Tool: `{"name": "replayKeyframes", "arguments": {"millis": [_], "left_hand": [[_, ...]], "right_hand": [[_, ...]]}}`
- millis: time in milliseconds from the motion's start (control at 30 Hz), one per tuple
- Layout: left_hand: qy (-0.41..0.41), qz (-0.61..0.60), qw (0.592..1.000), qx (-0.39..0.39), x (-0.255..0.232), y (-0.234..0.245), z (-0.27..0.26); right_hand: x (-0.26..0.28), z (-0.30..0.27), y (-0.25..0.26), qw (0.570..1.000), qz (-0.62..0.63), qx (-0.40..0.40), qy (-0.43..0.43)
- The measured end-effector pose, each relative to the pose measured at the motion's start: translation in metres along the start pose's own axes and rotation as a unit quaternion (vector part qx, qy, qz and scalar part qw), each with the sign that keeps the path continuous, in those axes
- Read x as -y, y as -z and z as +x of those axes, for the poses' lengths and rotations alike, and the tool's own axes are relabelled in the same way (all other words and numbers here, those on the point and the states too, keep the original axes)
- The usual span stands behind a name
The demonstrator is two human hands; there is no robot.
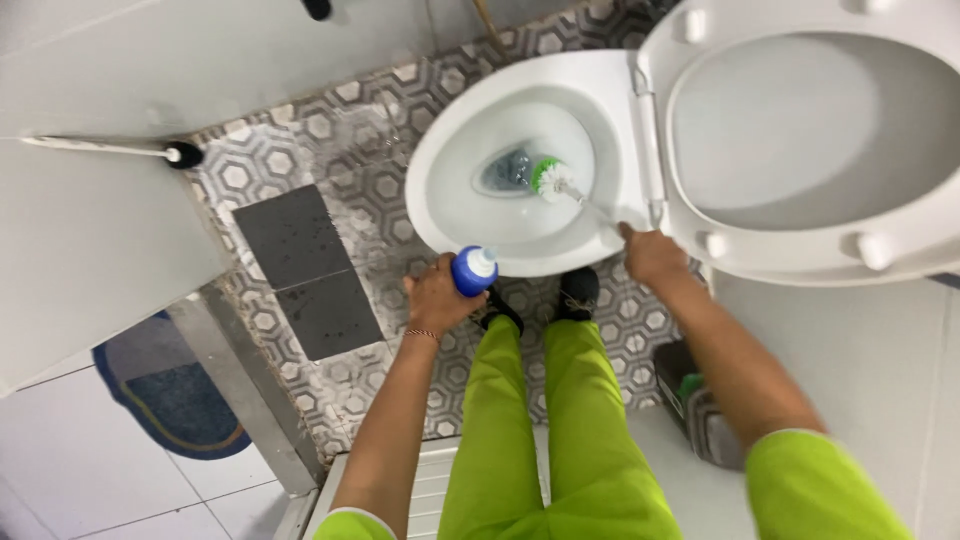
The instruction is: Scrubbing the inside and outside of a toilet bowl using a brush and cleaning solution.
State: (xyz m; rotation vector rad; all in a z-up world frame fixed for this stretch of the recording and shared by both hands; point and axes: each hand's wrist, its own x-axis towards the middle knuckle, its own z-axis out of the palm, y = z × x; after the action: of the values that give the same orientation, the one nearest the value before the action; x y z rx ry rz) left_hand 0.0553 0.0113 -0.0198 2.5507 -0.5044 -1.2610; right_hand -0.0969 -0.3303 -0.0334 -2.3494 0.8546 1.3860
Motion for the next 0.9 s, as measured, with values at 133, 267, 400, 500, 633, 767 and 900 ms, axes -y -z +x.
{"name": "replayKeyframes", "arguments": {"millis": [133, 267, 400, 500, 633, 767, 900], "left_hand": [[0.009, -0.009, 1.000, 0.011, 0.001, 0.004, -0.001], [0.028, -0.024, 0.999, 0.020, 0.004, 0.008, -0.006], [0.024, -0.018, 1.000, -0.004, 0.014, 0.002, -0.005], [0.027, -0.015, 0.999, 0.006, 0.012, 0.002, -0.011], [0.035, -0.010, 0.999, 0.022, 0.017, -0.004, -0.008], [0.049, -0.004, 0.999, 0.011, 0.010, 0.006, -0.005], [0.050, -0.007, 0.999, -0.001, 0.007, 0.006, -0.003]], "right_hand": [[0.051, 0.088, -0.056, 0.996, 0.065, -0.048, 0.023], [0.132, 0.147, -0.077, 0.981, 0.191, -0.016, 0.037], [0.168, 0.090, -0.094, 0.950, 0.307, -0.028, 0.052], [0.104, -0.035, -0.070, 0.898, 0.421, -0.024, 0.123], [0.003, -0.112, -0.016, 0.886, 0.459, 0.058, -0.011], [-0.016, -0.068, -0.001, 0.941, 0.305, -0.134, -0.052], [0.087, -0.088, 0.017, 0.928, 0.304, -0.208, 0.057]]}}
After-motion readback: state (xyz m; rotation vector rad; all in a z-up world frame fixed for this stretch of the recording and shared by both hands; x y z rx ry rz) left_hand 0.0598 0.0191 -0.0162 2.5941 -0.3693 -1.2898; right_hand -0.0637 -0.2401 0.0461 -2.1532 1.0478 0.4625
